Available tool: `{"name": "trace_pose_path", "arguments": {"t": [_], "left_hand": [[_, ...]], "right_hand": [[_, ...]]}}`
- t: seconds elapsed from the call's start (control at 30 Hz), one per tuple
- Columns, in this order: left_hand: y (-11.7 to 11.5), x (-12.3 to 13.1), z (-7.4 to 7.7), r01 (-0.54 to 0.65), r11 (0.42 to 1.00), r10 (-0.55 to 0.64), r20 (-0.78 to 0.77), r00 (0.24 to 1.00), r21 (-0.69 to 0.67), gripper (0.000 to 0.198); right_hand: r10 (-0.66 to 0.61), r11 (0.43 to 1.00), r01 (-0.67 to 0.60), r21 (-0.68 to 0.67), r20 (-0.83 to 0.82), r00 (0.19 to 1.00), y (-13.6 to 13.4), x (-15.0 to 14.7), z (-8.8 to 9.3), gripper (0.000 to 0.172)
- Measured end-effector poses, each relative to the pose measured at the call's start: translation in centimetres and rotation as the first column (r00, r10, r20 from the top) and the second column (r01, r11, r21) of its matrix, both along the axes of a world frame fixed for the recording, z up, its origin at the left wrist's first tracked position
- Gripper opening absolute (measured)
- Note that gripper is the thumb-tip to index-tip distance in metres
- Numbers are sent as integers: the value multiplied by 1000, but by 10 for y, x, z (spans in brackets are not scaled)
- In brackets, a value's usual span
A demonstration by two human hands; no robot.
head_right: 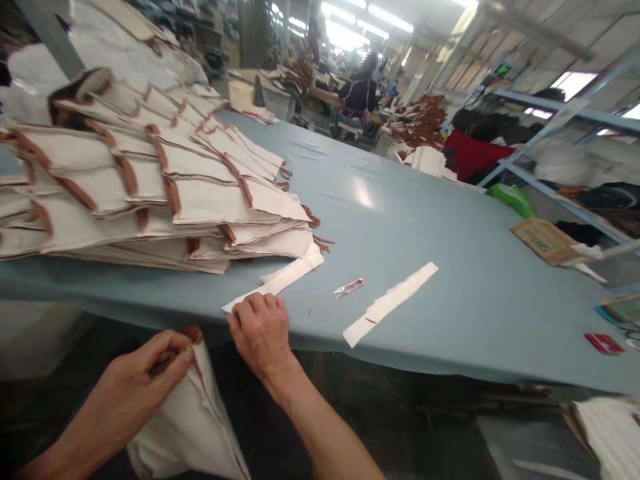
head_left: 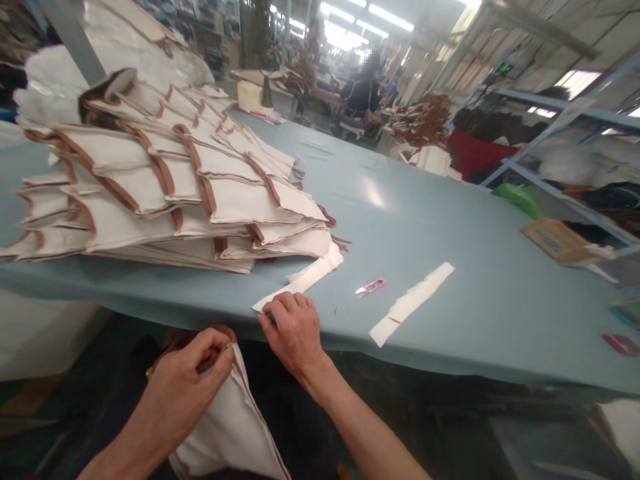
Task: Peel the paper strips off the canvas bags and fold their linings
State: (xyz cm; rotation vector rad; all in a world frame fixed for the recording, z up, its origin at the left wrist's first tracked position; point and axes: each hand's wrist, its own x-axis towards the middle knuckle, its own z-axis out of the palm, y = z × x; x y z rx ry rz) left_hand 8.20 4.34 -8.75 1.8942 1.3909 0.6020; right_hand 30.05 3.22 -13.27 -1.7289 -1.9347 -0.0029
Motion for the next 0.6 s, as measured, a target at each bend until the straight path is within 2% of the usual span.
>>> {"name": "trace_pose_path", "arguments": {"t": [0.17, 0.33, 0.47, 0.53, 0.6], "left_hand": [[6, 11, -2, -64, 998, 64, -9, 998, -19, 38], [12, 30, -2, -4, 1000, 4, -7, 1000, -20, 47], [14, 34, -6, 0, 999, 0, -12, 1000, -34, 43], [14, 31, -10, -14, 999, 13, -17, 1000, -52, 40], [13, 27, -14, -27, 997, 25, -26, 999, -67, 38]], "right_hand": [[-28, 997, 23, -69, -70, 997, 1, 5, 12, 18], [-40, 991, 28, -130, -93, 995, 5, 11, 18, 23], [12, 989, -22, -145, -73, 997, 3, 13, 17, 12], [40, 990, -43, -137, -30, 999, 0, 11, 16, 26], [42, 991, -39, -125, 17, 999, -2, 8, 14, 27]]}}
